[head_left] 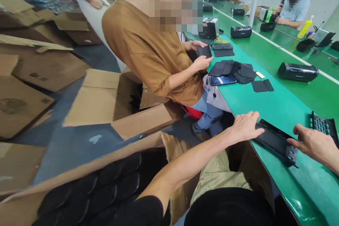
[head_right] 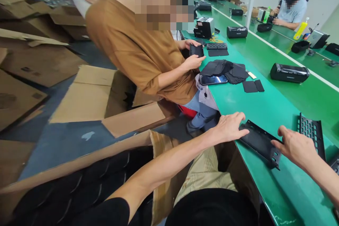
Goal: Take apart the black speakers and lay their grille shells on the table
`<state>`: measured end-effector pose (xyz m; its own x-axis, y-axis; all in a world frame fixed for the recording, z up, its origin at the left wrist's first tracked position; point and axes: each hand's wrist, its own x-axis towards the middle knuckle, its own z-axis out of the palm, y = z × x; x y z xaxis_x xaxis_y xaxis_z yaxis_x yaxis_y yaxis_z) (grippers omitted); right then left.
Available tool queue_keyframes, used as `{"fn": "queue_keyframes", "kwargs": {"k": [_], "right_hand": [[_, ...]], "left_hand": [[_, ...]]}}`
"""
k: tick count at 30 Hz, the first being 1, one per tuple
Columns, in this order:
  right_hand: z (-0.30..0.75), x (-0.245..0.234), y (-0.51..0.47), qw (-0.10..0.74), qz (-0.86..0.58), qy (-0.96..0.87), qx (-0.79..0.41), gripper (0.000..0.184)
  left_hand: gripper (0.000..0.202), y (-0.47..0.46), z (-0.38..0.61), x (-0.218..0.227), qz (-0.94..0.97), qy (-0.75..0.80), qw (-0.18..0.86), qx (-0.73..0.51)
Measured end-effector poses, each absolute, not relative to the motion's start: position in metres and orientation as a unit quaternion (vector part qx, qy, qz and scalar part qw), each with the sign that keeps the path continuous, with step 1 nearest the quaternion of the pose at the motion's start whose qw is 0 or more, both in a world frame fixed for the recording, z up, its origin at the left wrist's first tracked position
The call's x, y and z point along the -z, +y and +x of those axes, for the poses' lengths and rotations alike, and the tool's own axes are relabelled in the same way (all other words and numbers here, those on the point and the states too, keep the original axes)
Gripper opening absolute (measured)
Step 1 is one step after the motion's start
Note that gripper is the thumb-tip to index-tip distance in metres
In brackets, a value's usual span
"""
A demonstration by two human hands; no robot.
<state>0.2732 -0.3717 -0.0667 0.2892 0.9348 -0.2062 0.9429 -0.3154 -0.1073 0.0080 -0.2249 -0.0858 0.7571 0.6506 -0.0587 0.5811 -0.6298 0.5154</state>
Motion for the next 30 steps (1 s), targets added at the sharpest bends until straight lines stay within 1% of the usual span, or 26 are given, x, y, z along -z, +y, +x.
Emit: {"fn": "queue_keyframes", "kwargs": {"k": [2,3,4,6,8,10,11,13,15,17,19,21,22,26,30], "right_hand": [[0.280,0.069,-0.370,-0.015,0.784,0.612,0.100,0.043],[0.283,0.072,-0.368,-0.034,0.776,0.618,0.119,0.041],[0.284,0.074,-0.367,-0.049,0.770,0.619,0.146,0.037],[0.285,0.078,-0.363,-0.070,0.762,0.614,0.197,0.030],[0.282,0.078,-0.360,-0.080,0.751,0.618,0.220,0.027],[0.277,0.072,-0.355,-0.095,0.739,0.620,0.245,0.031],[0.274,0.068,-0.352,-0.112,0.733,0.611,0.276,0.035],[0.265,0.059,-0.346,-0.161,0.721,0.572,0.356,0.044],[0.254,0.052,-0.338,-0.226,0.709,0.517,0.423,0.052],[0.241,0.051,-0.331,-0.298,0.701,0.464,0.452,0.058],[0.228,0.057,-0.326,-0.369,0.691,0.405,0.471,0.067],[0.216,0.067,-0.324,-0.410,0.679,0.350,0.499,0.075],[0.210,0.073,-0.323,-0.415,0.671,0.332,0.517,0.076],[0.190,0.088,-0.323,-0.405,0.642,0.300,0.578,0.070],[0.179,0.085,-0.323,-0.433,0.625,0.284,0.584,0.069]], "left_hand": [[0.060,-0.219,0.012,0.090,0.914,0.308,0.250,-0.081],[0.061,-0.216,0.015,0.093,0.921,0.289,0.246,-0.084],[0.056,-0.214,0.018,0.097,0.925,0.275,0.246,-0.087],[0.037,-0.209,0.022,0.103,0.921,0.269,0.263,-0.099],[0.021,-0.205,0.022,0.107,0.905,0.269,0.302,-0.131],[0.015,-0.203,0.017,0.107,0.871,0.257,0.381,-0.175],[0.016,-0.202,0.012,0.106,0.842,0.252,0.435,-0.196],[0.023,-0.203,0.001,0.103,0.758,0.266,0.550,-0.227],[0.034,-0.207,-0.013,0.099,0.656,0.302,0.646,-0.247],[0.048,-0.213,-0.028,0.096,0.557,0.322,0.716,-0.272],[0.060,-0.221,-0.044,0.095,0.475,0.325,0.758,-0.307],[0.068,-0.229,-0.060,0.098,0.425,0.328,0.773,-0.339],[0.069,-0.233,-0.067,0.100,0.411,0.331,0.773,-0.353],[0.068,-0.248,-0.087,0.109,0.385,0.343,0.757,-0.400],[0.065,-0.261,-0.099,0.110,0.367,0.355,0.745,-0.429]]}}
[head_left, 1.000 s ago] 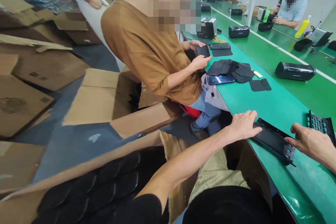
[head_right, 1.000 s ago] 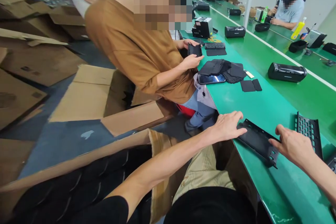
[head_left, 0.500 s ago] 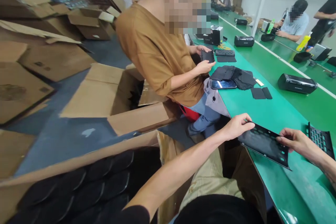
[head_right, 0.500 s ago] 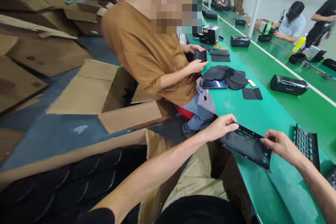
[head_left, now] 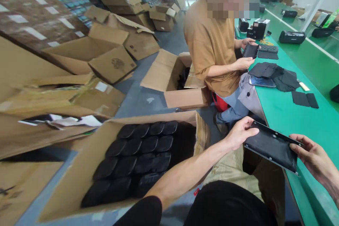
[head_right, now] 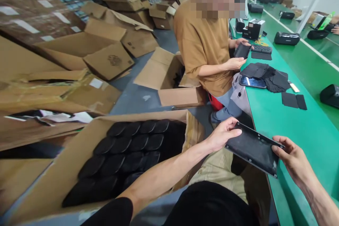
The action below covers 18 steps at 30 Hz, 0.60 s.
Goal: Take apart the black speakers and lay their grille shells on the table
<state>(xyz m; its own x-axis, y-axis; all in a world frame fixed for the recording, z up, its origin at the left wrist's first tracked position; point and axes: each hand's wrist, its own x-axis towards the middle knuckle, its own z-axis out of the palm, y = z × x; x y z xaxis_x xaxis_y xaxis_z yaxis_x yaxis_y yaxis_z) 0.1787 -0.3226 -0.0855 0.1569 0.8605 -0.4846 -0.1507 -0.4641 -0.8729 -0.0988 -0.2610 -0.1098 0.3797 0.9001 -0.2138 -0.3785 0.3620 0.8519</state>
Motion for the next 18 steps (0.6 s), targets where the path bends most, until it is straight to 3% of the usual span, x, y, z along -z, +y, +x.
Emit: {"fn": "queue_keyframes", "kwargs": {"k": [5,10,18], "right_hand": [[0.169,0.081,-0.329,0.473,-0.602,-0.273,-0.582,0.067],[0.153,0.084,-0.338,0.466,-0.573,-0.244,-0.628,0.050],[0.155,0.085,-0.341,0.461,-0.571,-0.241,-0.635,0.050]], "left_hand": [[0.065,-0.271,-0.105,0.104,0.328,0.359,0.748,-0.451],[0.067,-0.274,-0.104,0.103,0.305,0.357,0.754,-0.460],[0.048,-0.285,-0.113,0.108,0.279,0.320,0.779,-0.461]]}}
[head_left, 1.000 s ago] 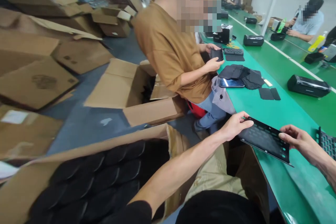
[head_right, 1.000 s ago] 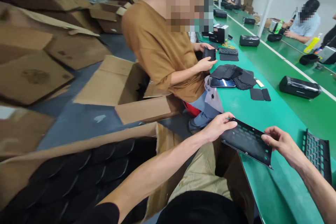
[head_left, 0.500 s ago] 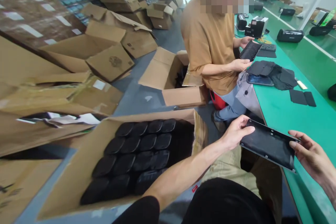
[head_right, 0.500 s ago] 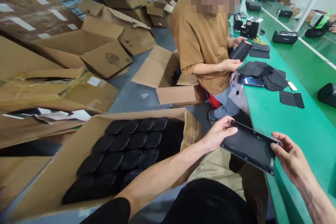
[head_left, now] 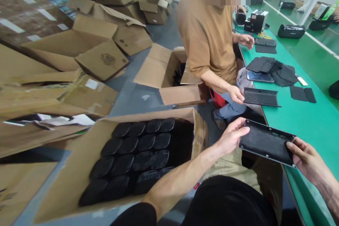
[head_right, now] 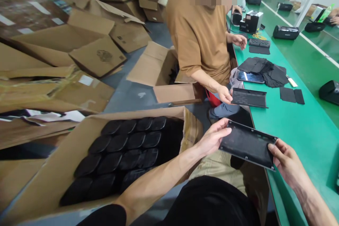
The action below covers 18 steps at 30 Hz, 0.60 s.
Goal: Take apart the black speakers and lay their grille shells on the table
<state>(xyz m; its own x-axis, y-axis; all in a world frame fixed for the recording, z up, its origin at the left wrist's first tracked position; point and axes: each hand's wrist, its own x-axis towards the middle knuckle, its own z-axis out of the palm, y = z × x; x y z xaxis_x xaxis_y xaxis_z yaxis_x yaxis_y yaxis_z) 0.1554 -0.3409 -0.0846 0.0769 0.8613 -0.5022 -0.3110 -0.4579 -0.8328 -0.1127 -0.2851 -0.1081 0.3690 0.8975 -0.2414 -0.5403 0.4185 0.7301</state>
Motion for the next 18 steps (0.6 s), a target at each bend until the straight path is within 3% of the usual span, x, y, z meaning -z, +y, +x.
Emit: {"fn": "queue_keyframes", "kwargs": {"k": [18], "right_hand": [[0.1647,0.0864,-0.3470,0.475,-0.597,-0.175,-0.622,0.051]], "left_hand": [[0.044,-0.2964,-0.1155,0.1185,0.316,0.296,0.793,-0.428]]}}
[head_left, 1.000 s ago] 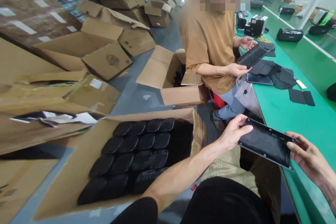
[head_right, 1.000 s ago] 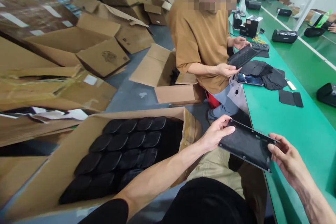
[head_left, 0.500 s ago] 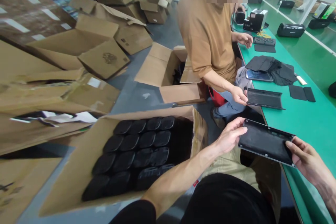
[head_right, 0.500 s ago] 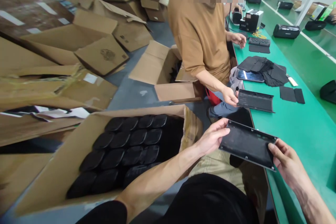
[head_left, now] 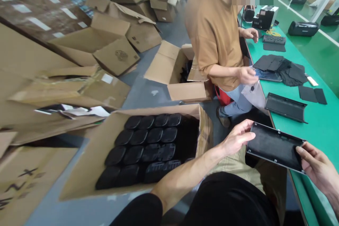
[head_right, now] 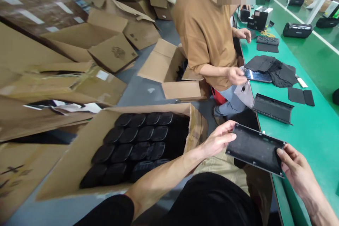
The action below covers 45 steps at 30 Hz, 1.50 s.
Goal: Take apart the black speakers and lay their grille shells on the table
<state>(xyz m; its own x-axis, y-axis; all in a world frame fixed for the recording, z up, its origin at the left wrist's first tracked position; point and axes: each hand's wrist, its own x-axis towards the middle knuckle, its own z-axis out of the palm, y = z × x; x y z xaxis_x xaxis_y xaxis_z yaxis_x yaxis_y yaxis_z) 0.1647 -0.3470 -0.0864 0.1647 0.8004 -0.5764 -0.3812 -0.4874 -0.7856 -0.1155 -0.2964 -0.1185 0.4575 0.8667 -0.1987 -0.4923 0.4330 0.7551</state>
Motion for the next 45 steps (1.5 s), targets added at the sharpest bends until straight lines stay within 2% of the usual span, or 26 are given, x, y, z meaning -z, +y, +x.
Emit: {"fn": "queue_keyframes", "kwargs": {"k": [27,34,45], "right_hand": [[0.167,0.072,-0.354,0.515,-0.613,-0.186,-0.569,0.050],[0.166,0.073,-0.353,0.519,-0.623,-0.162,-0.563,0.056],[0.168,0.074,-0.356,0.512,-0.617,-0.207,-0.561,0.050]], "left_hand": [[0.037,-0.275,-0.104,0.108,0.418,0.290,0.745,-0.431],[0.036,-0.275,-0.104,0.108,0.416,0.285,0.747,-0.434],[0.040,-0.274,-0.103,0.116,0.406,0.289,0.753,-0.430]]}}
